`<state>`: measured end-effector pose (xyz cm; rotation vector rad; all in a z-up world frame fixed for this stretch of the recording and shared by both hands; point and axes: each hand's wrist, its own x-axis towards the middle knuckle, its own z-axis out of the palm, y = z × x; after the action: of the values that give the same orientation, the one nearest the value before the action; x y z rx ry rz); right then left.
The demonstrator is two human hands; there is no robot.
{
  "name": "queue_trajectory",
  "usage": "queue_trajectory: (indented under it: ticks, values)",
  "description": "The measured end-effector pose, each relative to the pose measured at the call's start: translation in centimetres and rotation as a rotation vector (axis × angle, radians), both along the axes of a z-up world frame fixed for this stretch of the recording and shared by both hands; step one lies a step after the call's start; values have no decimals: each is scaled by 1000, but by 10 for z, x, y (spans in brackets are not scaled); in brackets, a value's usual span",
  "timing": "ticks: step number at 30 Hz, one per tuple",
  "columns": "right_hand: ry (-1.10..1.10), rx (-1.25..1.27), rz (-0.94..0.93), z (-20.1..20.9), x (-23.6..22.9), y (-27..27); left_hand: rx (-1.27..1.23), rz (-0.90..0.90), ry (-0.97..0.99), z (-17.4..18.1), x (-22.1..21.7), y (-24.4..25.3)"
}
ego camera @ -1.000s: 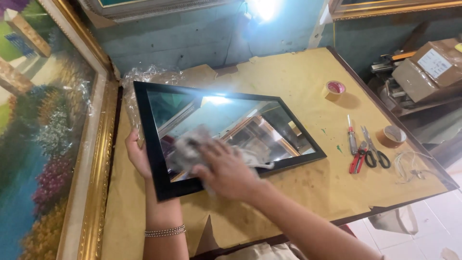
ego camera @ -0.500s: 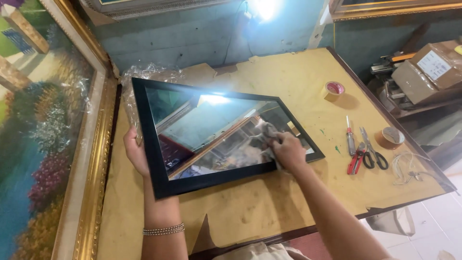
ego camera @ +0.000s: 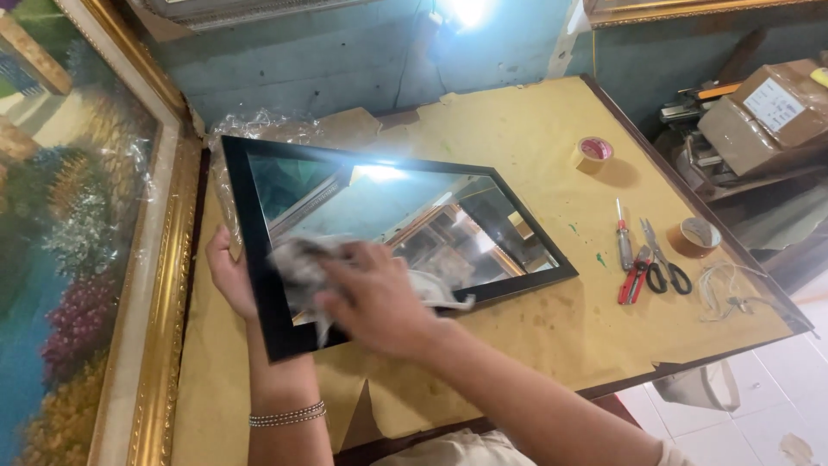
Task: Cleaning a mirror surface with a cloth and then wrapping the framed mirror in protective plastic film.
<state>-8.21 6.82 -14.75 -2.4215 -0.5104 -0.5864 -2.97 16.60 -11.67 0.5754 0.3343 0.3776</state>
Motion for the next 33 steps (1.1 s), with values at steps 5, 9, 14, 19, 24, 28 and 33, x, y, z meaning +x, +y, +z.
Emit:
queue_trajectory:
  ticks: [5,9,14,19,24,28,33]
  values:
    - [85,-75,113,4,11,-31,-317,-209,-53,-2,-6,7]
    - [-355,-471,-98,-121,74,-186,-386,-275,68,30,-27,4]
    - [812,-250,-679,-96,50,-188,-360,-144,66,-7,-3,16]
    - [586,-17,-342,39,38,-22,-402,-210,21,-19,8,20]
    - [455,-134,273,56,30,21,-337,-422,-101,-24,15,23]
    - [460,-56,-64,-22,72,-63,-418,-348,-71,-40,17,34]
    - [826,-299,-759,-171,104,-255,-265,-285,-5,12,-2,19]
